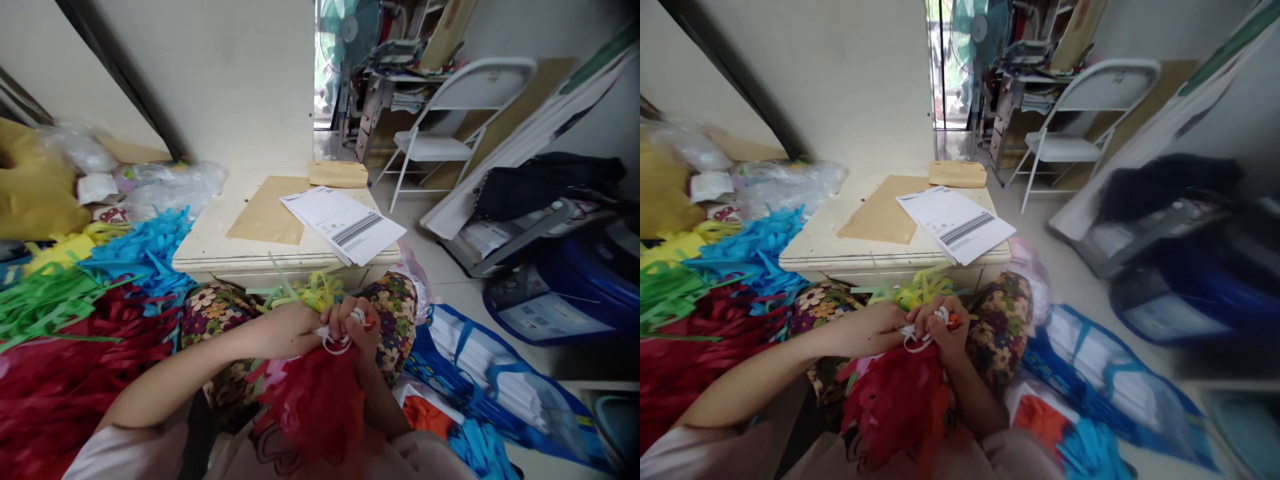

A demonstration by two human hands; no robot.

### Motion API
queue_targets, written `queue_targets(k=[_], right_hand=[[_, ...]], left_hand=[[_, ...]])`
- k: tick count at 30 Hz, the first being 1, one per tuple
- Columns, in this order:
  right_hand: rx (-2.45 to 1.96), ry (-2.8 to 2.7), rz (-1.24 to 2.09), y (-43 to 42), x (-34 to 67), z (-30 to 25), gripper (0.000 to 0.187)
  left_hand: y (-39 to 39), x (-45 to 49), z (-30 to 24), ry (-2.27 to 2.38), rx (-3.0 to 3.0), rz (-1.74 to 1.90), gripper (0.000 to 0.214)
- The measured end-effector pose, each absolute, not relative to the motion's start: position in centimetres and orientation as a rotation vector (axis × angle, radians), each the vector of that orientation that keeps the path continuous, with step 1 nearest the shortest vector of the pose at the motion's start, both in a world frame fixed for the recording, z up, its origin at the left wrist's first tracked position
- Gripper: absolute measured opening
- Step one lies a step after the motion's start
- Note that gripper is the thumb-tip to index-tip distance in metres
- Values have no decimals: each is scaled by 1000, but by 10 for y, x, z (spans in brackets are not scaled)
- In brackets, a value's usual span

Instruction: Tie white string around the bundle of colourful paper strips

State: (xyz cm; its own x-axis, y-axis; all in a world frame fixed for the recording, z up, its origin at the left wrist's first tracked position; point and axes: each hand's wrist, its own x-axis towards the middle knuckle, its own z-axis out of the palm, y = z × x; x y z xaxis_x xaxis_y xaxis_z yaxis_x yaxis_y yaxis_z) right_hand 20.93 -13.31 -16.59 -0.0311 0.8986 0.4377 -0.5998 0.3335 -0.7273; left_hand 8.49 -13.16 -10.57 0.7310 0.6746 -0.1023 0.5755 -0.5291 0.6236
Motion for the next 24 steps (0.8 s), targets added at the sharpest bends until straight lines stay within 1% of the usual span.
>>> queue_targets(k=[3,7,11,14,15,17,19,21,23,24], right_hand=[[-331,-1082,1225,-132,209,-167,33],[-314,-1187,1250,-132,213,-171,31],[-371,-1279,1286,-136,221,-169,24],[-327,-1361,1337,-139,225,-166,14],[-315,-1372,1354,-140,226,-165,15],[-328,-1395,1361,-140,227,-166,23],[-380,-1402,1335,-137,228,-168,27],[-414,-1410,1327,-134,228,-170,21],[-419,-1418,1321,-132,228,-171,6],[-400,-1407,1323,-131,227,-171,8]], left_hand=[[-129,84,-109,876,2113,171,22],[-125,81,-113,759,1893,93,29],[-126,80,-119,721,1725,76,33],[-130,81,-125,747,1629,113,35],[-132,81,-126,755,1627,117,35],[-135,81,-126,771,1672,121,34],[-138,81,-124,790,1746,161,30],[-140,81,-122,796,1805,245,23],[-142,82,-123,841,1832,308,20],[-144,83,-125,884,1841,326,20]])
